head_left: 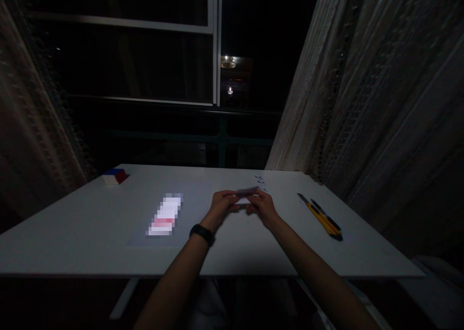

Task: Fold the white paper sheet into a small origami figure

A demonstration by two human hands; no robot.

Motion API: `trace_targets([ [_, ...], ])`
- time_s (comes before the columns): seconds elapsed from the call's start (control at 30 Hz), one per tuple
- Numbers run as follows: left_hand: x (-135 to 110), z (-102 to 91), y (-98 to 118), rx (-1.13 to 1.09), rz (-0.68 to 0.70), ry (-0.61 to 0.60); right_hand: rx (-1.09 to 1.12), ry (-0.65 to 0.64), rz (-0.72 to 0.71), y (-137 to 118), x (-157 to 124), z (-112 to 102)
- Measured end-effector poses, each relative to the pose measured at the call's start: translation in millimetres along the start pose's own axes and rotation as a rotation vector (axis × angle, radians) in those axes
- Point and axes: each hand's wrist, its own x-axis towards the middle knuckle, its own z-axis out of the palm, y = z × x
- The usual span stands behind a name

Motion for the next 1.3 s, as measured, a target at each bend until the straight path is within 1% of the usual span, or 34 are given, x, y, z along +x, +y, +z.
trace_targets([
  [0.17,1,-0.9,0,-0.008,0.000,0.002,0.020,-0.004,0.015,-3,-2,1],
  [0.37,1,-0.9,0,-0.014,-0.019,0.003,0.024,-0.053,0.027,-5,-5,2],
  [0.47,1,-1.4,0,-0.016,-0.024,-0.006,0.022,-0.032,0.016,-3,-4,1],
  [0.67,-2,-1.3,3,0.001,-0.065,-0.052,0.010,0.009,0.038,-3,-3,1],
  [0.83,0,-1.3,3,0.019,-0.089,-0.008,-0.006,0.055,-0.009,0,1,-2],
  [0.93,2,-1.9,1,0.047,-0.114,-0.012,-0.028,0.082,-0.056,5,5,-5],
  [1.13,0,-3.1,1,0.070,-0.144,-0.045,-0.034,0.065,-0.083,6,6,-6],
  [1.3,0,-3.9,0,0.073,-0.132,-0.068,0.003,0.078,-0.086,1,3,-4],
])
